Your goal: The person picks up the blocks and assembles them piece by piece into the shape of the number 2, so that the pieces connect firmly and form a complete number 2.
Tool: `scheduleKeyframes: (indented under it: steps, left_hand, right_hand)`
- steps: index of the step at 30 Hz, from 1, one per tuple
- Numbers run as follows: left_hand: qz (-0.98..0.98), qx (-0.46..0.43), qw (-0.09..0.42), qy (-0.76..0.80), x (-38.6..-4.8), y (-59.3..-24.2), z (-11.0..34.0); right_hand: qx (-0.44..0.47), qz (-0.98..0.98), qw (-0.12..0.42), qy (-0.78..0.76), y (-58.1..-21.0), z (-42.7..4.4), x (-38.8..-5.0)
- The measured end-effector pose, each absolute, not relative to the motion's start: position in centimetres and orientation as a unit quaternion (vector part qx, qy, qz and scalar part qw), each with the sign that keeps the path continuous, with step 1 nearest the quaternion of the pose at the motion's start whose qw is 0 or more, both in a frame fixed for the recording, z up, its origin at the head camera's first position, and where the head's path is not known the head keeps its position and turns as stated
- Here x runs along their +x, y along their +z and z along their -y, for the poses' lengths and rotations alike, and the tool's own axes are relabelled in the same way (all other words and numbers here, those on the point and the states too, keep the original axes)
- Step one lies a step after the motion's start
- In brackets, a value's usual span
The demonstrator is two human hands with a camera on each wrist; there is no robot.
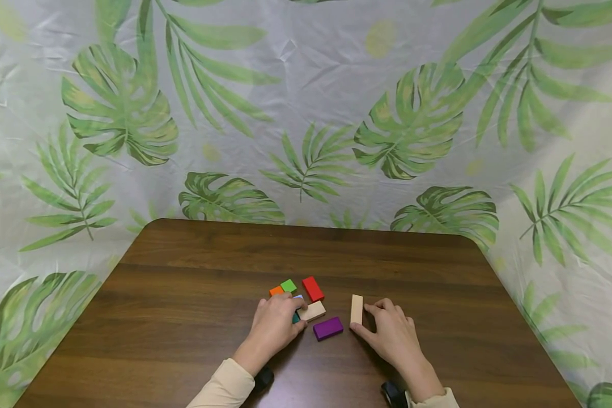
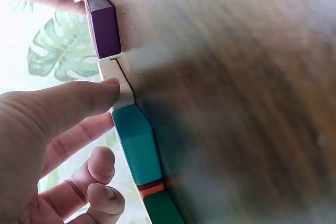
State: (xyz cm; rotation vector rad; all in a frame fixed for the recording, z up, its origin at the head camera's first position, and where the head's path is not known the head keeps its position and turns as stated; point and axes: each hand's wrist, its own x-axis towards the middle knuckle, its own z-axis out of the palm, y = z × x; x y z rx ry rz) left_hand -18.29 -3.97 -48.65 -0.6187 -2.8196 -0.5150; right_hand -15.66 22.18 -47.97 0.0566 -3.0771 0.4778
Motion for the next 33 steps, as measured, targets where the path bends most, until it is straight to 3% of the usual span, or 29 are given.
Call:
scheduleKeyframes:
  steps: [33]
  left_hand:
    - [0.953, -0.202, 0.103, -0.2, -18.39, -48.84, 4.46]
  right_hand:
    - [0.007, 0.981, 0.042, 0.188, -47.97, -21.47, -15.95]
